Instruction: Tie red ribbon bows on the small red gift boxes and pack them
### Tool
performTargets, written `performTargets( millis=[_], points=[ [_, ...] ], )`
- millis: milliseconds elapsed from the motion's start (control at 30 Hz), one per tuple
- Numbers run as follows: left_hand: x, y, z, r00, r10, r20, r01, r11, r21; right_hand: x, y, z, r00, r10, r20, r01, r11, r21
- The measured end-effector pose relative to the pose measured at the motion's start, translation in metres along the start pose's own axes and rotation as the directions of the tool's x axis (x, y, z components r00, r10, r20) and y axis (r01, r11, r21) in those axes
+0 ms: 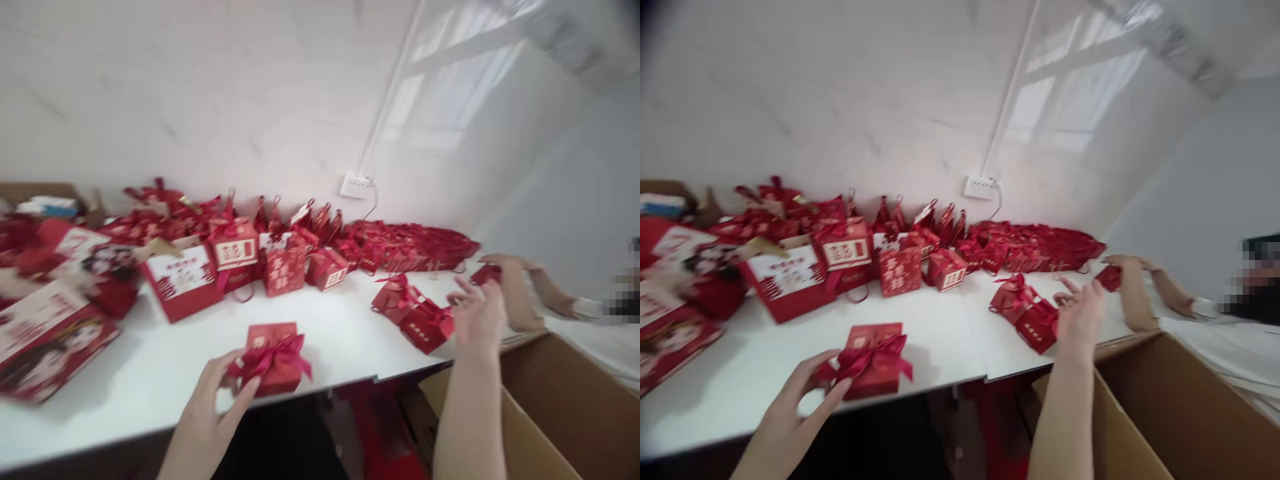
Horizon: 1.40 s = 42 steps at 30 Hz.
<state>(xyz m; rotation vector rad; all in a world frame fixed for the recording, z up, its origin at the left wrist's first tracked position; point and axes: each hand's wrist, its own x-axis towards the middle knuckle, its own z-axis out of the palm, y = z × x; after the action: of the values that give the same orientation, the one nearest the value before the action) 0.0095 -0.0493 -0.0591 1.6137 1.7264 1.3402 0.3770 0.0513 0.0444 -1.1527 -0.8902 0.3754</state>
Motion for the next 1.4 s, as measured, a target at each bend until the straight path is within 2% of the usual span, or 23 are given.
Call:
performTargets(
  millis=[33, 67, 100, 133, 167, 200, 233, 267, 333, 400, 500, 633, 800, 900, 1233, 1333, 1400],
  points=[
    [-0.001, 0.006, -0.002, 0.999, 0.014, 0.047, -0.015, 1.0, 0.002, -0.007, 0.003, 0.004, 0.997, 0.053, 0.049, -0.057, 0.993, 0.098],
    [-0.001, 0.009, -0.003, 0.995, -0.001, 0.099, 0.0, 1.0, 0.006, -0.021, 0.008, 0.011, 0.979, 0.108, 0.172, -0.13, 0.984, 0.121],
    [-0.001, 0.011, -0.003, 0.993, -0.007, 0.117, 0.007, 1.0, -0.001, -0.04, 0.013, 0.019, 0.932, 0.163, 0.324, -0.199, 0.977, 0.081],
    [-0.001, 0.012, -0.003, 0.993, -0.018, 0.115, 0.019, 1.0, -0.008, -0.063, 0.019, 0.029, 0.844, 0.219, 0.49, -0.237, 0.971, -0.025],
    [-0.002, 0.012, -0.004, 0.993, -0.027, 0.118, 0.029, 0.999, -0.016, -0.086, 0.024, 0.038, 0.733, 0.276, 0.621, -0.231, 0.961, -0.153],
    [-0.002, 0.012, -0.004, 0.992, -0.037, 0.117, 0.041, 0.999, -0.027, -0.108, 0.028, 0.047, 0.633, 0.323, 0.703, -0.192, 0.946, -0.262],
    [-0.003, 0.011, -0.004, 0.992, -0.051, 0.118, 0.056, 0.998, -0.037, -0.127, 0.032, 0.055, 0.554, 0.357, 0.752, -0.148, 0.931, -0.334],
    [-0.003, 0.01, -0.005, 0.99, -0.068, 0.125, 0.075, 0.996, -0.049, -0.143, 0.035, 0.061, 0.501, 0.379, 0.778, -0.116, 0.92, -0.374],
    [-0.002, 0.008, -0.006, 0.982, -0.11, 0.155, 0.123, 0.989, -0.076, -0.164, 0.039, 0.071, 0.44, 0.406, 0.801, -0.11, 0.91, -0.4],
    [0.0, 0.005, -0.007, 0.967, -0.154, 0.201, 0.178, 0.978, -0.11, -0.174, 0.039, 0.077, 0.405, 0.425, 0.81, -0.165, 0.905, -0.392],
    [0.005, -0.002, -0.007, 0.943, -0.207, 0.263, 0.26, 0.947, -0.19, -0.179, 0.039, 0.079, 0.385, 0.431, 0.816, -0.292, 0.896, -0.335],
    [0.009, -0.011, -0.004, 0.914, -0.26, 0.311, 0.362, 0.867, -0.341, -0.183, 0.044, 0.077, 0.386, 0.416, 0.823, -0.443, 0.867, -0.23],
    [0.014, -0.017, -0.001, 0.905, -0.247, 0.345, 0.396, 0.785, -0.476, -0.186, 0.052, 0.073, 0.391, 0.428, 0.815, -0.568, 0.809, -0.153],
    [0.018, -0.018, -0.003, 0.912, -0.222, 0.344, 0.379, 0.777, -0.503, -0.183, 0.05, 0.072, 0.396, 0.427, 0.813, -0.556, 0.816, -0.158],
    [0.028, -0.015, -0.02, 0.935, -0.174, 0.309, 0.314, 0.811, -0.493, -0.17, 0.038, 0.072, 0.456, 0.394, 0.798, -0.45, 0.876, -0.176],
    [0.03, -0.011, -0.023, 0.944, -0.156, 0.291, 0.285, 0.831, -0.478, -0.17, 0.033, 0.071, 0.452, 0.382, 0.806, -0.391, 0.897, -0.205],
    [0.029, -0.009, -0.024, 0.945, -0.139, 0.296, 0.27, 0.844, -0.464, -0.172, 0.029, 0.069, 0.424, 0.384, 0.82, -0.331, 0.909, -0.254]
  ],
)
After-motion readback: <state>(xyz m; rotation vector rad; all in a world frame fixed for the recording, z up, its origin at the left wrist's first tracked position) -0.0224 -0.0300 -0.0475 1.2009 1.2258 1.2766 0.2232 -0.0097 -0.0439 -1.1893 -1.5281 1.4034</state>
